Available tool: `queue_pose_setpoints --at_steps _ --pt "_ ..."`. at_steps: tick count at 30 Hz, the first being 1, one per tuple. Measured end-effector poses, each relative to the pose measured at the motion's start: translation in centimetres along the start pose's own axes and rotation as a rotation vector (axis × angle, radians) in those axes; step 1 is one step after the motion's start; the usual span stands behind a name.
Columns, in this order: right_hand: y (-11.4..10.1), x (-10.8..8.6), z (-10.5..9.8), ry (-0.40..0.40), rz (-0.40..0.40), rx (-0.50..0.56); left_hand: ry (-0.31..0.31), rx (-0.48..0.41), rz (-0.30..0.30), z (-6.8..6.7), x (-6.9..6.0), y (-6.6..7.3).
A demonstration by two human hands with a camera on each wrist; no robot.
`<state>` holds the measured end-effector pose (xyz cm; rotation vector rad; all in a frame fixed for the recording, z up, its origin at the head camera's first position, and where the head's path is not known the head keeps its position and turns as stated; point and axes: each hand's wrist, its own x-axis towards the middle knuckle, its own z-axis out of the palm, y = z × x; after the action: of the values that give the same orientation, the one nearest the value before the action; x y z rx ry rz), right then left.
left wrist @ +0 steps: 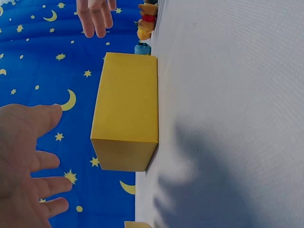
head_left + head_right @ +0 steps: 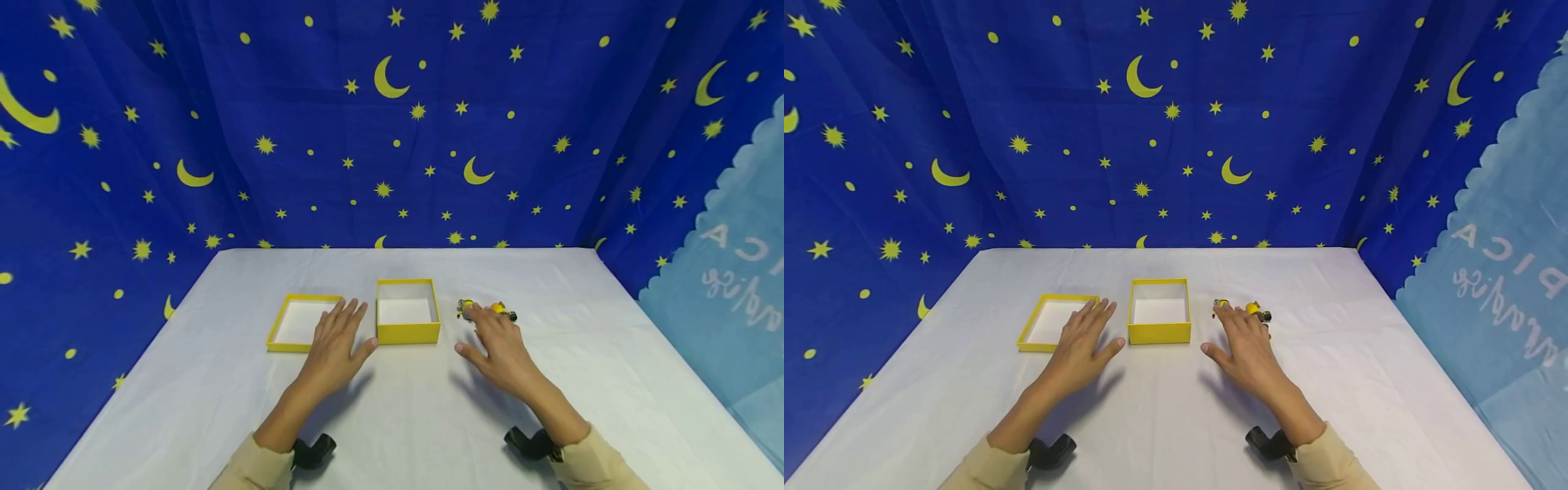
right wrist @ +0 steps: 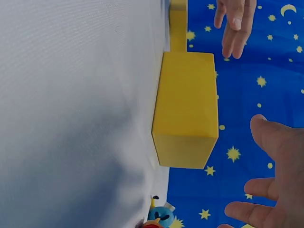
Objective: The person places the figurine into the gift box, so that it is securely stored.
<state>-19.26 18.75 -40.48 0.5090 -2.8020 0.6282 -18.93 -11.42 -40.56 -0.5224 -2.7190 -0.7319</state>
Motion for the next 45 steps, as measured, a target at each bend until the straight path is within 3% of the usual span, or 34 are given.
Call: queue_pose_setpoints --at_steps 9,20,31,45 --pt "0.7 0.4 -0.5 -0.003 0.029 0.037 0.043 -0.049 0.005 0.2 0.5 -0.3" --pt "2.6 0.7 -1.0 0.015 -0.014 0.047 0.028 -0.134 0.007 0.3 0.8 -0.6" --pt "4.3 1.2 -1.0 -0.056 -0.047 0.04 0.001 -0.191 -0.019 0.6 1.3 -1.0" --pt "6.1 1.6 -0.8 -0.1 -0.058 0.046 0.01 -0.294 -0.007 1.4 2.6 -1.8"
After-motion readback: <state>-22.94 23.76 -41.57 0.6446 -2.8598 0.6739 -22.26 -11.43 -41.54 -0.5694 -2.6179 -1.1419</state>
